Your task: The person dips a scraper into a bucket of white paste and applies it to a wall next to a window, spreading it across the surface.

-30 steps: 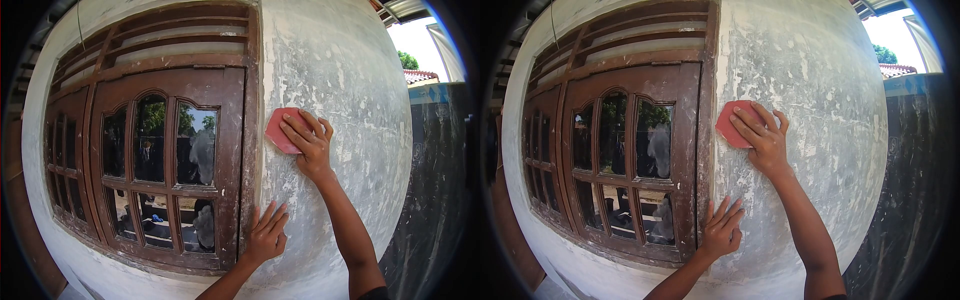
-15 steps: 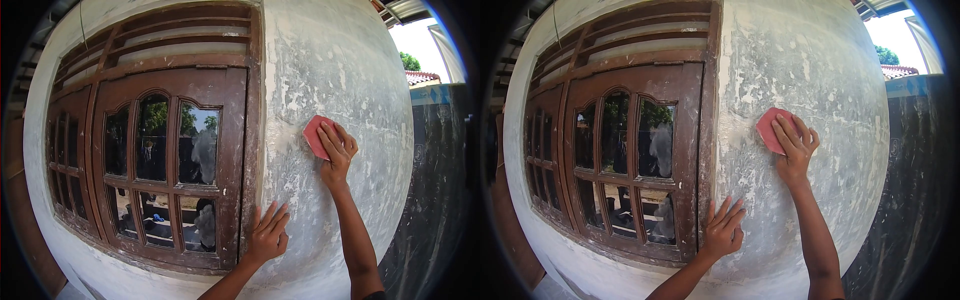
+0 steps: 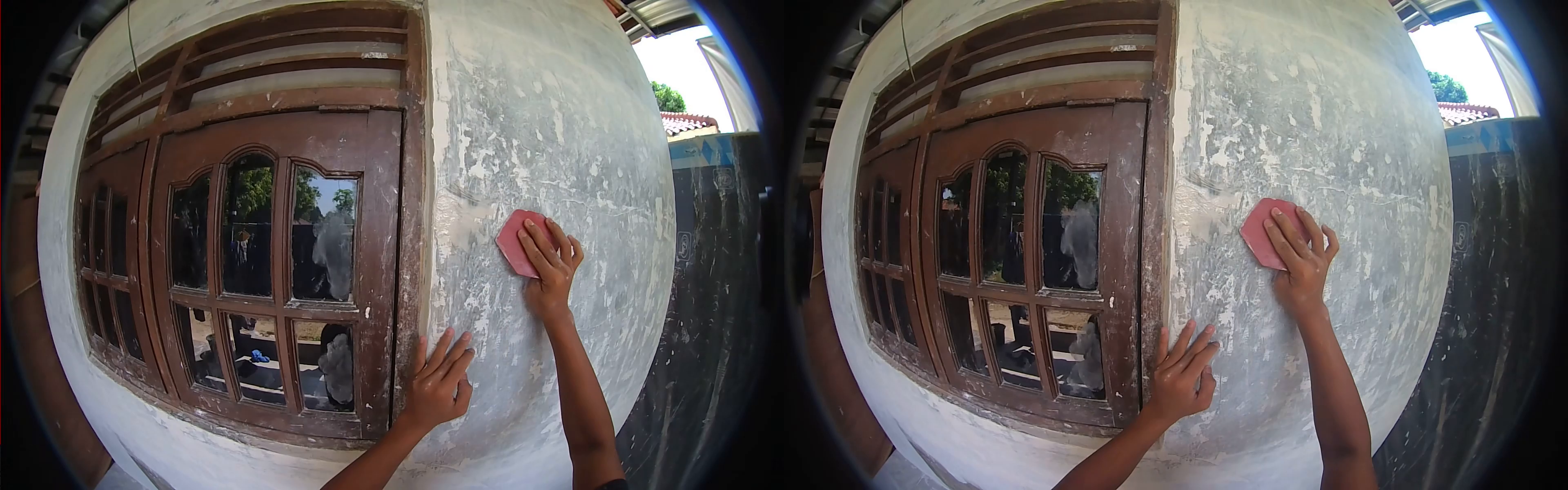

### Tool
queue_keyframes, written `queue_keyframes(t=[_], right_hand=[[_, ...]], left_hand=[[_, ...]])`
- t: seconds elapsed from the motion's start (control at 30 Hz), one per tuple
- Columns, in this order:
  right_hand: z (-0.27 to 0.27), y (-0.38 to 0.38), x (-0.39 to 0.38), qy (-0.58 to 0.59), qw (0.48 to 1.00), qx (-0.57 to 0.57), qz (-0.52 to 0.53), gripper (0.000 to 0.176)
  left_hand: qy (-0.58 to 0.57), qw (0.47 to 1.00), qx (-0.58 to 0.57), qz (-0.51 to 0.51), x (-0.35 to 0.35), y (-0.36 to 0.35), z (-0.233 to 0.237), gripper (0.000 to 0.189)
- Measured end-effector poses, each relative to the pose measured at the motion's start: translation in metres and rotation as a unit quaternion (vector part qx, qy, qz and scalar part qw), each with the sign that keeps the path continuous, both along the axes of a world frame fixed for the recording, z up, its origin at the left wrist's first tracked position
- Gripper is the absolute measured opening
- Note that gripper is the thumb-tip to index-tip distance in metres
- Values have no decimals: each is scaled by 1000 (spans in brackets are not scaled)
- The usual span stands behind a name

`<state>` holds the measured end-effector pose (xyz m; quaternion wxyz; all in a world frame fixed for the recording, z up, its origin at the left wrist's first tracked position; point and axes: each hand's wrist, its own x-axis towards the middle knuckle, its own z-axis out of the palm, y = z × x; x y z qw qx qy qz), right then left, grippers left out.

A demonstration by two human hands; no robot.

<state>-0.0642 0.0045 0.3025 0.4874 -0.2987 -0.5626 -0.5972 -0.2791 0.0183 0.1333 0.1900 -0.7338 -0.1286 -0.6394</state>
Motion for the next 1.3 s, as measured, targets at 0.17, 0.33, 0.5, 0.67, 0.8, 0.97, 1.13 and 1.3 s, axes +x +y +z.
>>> queue_keyframes(t=[0.17,0.33,0.5,0.67,0.8,0.97,1.13,1.3], right_hand=[[26,-11,-57,-6,997,45,55,62],[32,-2,-96,-5,999,17,47,67],[-35,3,-76,22,999,-18,18,66],[-89,-2,-67,35,999,-14,14,64],[-38,-16,-100,58,998,26,30,66],[5,-1,-123,77,997,15,-6,73],[-55,8,-108,92,996,-9,-13,70],[-110,-3,-91,113,993,-13,-40,70]], left_hand=[[6,1000,4,-1,-2,2,1,41],[24,1000,0,0,-6,5,-8,42],[32,999,-9,-1,-10,10,-30,50],[25,1000,-8,-14,-10,11,-36,51],[28,999,-2,-16,-11,15,-36,51],[36,999,-1,-5,-13,13,-39,50],[49,999,3,-8,-15,18,-50,49],[40,999,3,-11,-14,17,-51,49]])
